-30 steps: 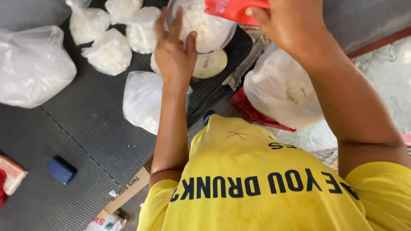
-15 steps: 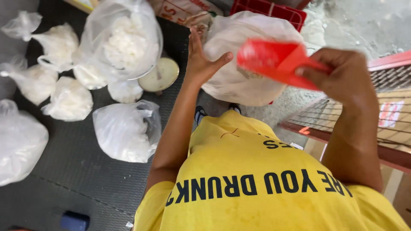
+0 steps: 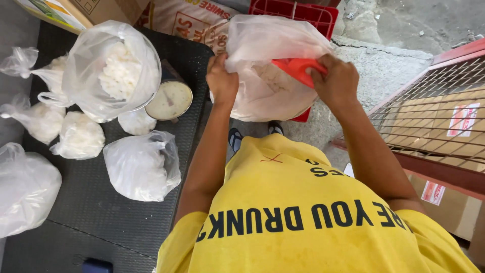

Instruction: Scooping a white powder, likely salt, from a large bag into smaller individual plastic bags and tying them.

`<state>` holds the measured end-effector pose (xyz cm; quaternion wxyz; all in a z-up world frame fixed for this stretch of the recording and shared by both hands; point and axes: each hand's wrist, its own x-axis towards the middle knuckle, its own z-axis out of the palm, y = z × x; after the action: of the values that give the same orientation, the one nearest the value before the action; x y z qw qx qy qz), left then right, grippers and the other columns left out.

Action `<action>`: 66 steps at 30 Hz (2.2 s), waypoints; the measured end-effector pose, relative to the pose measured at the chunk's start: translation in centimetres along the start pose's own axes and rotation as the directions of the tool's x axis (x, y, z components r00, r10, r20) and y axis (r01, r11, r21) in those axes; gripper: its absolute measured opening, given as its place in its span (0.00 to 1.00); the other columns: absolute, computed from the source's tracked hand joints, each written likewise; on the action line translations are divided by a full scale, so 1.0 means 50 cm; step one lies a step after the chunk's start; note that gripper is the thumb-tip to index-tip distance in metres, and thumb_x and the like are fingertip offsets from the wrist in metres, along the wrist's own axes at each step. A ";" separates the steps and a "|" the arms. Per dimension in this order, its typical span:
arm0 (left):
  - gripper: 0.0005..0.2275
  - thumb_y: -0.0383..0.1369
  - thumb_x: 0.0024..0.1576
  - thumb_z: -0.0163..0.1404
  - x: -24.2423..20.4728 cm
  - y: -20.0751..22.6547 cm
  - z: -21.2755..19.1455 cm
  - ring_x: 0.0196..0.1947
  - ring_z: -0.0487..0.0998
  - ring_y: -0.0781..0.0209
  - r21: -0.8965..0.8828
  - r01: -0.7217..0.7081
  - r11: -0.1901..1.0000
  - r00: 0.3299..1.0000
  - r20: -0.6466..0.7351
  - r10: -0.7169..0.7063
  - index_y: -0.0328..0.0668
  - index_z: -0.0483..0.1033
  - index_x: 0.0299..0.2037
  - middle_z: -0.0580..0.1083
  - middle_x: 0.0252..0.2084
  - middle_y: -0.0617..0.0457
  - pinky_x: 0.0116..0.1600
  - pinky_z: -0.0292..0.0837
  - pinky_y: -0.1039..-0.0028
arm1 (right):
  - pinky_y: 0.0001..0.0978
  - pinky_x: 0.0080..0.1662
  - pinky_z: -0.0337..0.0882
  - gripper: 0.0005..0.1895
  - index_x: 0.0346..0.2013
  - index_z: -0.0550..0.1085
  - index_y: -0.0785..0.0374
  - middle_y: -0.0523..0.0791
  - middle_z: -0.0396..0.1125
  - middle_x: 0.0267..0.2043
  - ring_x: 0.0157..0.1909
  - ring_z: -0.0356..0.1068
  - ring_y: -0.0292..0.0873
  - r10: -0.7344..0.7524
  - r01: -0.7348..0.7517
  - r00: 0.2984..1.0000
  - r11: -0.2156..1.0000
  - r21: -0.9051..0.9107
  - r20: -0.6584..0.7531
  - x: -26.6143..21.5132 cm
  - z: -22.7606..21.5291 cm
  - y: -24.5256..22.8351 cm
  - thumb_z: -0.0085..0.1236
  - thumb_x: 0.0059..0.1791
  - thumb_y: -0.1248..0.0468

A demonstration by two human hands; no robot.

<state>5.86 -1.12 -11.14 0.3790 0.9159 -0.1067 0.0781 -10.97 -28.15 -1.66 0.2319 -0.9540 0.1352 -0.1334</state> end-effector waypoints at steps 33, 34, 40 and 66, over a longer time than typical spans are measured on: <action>0.29 0.21 0.40 0.56 -0.015 0.189 -0.184 0.49 0.76 0.33 0.374 -0.363 0.854 0.925 0.030 0.380 0.34 0.77 0.58 0.73 0.56 0.31 0.50 0.74 0.59 | 0.43 0.46 0.64 0.11 0.37 0.78 0.59 0.45 0.75 0.31 0.26 0.70 0.46 -0.273 0.314 0.946 0.904 -0.289 0.175 0.037 -0.081 0.006 0.66 0.48 0.55; 0.29 0.21 0.40 0.56 -0.024 0.210 -0.209 0.49 0.76 0.33 0.374 -0.360 0.855 0.926 0.032 0.376 0.34 0.77 0.58 0.73 0.56 0.31 0.50 0.74 0.59 | 0.43 0.46 0.64 0.11 0.37 0.78 0.59 0.45 0.75 0.31 0.26 0.70 0.46 -0.272 0.315 0.945 0.905 -0.287 0.179 0.032 -0.075 0.005 0.66 0.48 0.55; 0.19 0.19 0.52 0.49 -0.056 0.216 -0.211 0.51 0.81 0.52 -0.194 -0.098 0.976 0.968 0.211 0.139 0.36 0.78 0.55 0.79 0.52 0.43 0.55 0.75 0.68 | 0.44 0.47 0.66 0.07 0.34 0.77 0.57 0.47 0.74 0.27 0.28 0.73 0.47 -0.274 0.442 0.875 0.789 -0.427 0.400 0.009 0.033 0.021 0.61 0.47 0.57; 0.16 0.42 0.65 0.53 -0.045 0.194 -0.181 0.32 0.67 0.77 -0.701 0.295 0.649 0.898 0.435 0.062 0.33 0.82 0.47 0.76 0.32 0.64 0.38 0.67 0.81 | 0.47 0.40 0.73 0.14 0.42 0.80 0.61 0.52 0.76 0.39 0.38 0.75 0.58 -0.055 0.056 0.996 0.998 0.016 -0.064 -0.068 0.082 -0.045 0.67 0.48 0.55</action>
<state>0.65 -1.08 1.27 0.6952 0.6750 -0.1478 -0.1979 -12.40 -23.50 -4.74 0.2322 -0.9505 0.1150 -0.1713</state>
